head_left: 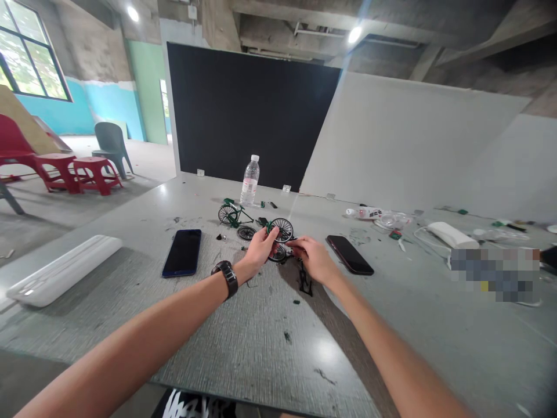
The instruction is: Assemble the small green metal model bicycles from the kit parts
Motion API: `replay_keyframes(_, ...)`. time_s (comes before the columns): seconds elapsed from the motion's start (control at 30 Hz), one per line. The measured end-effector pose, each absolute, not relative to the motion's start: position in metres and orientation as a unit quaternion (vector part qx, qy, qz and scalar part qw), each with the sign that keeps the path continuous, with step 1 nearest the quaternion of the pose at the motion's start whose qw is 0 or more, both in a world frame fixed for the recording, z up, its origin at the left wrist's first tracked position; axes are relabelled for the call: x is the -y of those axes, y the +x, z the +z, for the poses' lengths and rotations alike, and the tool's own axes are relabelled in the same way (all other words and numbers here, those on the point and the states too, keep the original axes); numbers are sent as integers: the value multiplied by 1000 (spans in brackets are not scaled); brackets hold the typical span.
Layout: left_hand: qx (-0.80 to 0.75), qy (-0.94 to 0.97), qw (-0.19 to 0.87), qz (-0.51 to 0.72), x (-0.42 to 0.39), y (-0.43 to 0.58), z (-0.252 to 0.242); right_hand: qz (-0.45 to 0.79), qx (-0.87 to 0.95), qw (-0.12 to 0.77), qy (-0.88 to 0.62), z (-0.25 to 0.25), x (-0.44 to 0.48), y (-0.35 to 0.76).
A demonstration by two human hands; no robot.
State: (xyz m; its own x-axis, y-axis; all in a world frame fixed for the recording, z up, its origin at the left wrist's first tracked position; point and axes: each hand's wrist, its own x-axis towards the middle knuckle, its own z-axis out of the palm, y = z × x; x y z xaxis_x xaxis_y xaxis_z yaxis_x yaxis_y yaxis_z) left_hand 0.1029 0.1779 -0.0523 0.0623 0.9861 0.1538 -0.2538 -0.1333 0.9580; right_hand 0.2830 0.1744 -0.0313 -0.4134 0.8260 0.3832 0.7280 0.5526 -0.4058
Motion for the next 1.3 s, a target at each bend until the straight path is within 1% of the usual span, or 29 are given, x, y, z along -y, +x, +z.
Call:
replay_keyframes(0.2,-372,488,542,574,-179,103,-52,58,846,274,-455,-36,-178,284)
replay_keyframes(0.57,-374,484,545,574,-179,104,-53,20,835,263,-482,-32,-176,283)
replay_keyframes(0.63,-377,483,545,572,-178,103,-51,-5,822,292,-489,-25,-174,282)
replay_keyframes(0.73,-382,484,546,566,-176,102,-49,-50,775,370,-510,-8,-159,275)
replay_keyframes(0.8,-385,485,546,565,-175,101,-49,-10,776,382,-501,5,-131,266)
replay_keyframes(0.83,-385,485,545,565,-175,101,-49,41,795,363,-484,11,-112,261)
replay_keyframes(0.87,-385,484,545,566,-175,101,-50,102,819,327,-460,15,-90,257)
replay_keyframes(0.97,-382,480,548,569,-176,102,-51,279,861,171,-390,18,-23,248)
replay_keyframes(1.03,-380,479,552,567,-176,102,-50,344,840,127,-400,10,8,250)
replay_keyframes(1.1,-380,479,555,564,-175,102,-49,375,813,127,-427,-3,18,257)
replay_keyframes(1.13,-381,479,556,562,-175,102,-48,383,798,141,-443,-10,16,262)
replay_keyframes(1.17,-382,479,556,561,-174,102,-48,378,783,175,-462,-18,11,267)
replay_keyframes(1.27,-386,480,553,561,-174,101,-49,327,733,343,-488,-34,-17,281)
replay_keyframes(1.3,-386,481,552,561,-175,101,-50,308,713,384,-499,-37,-27,286)
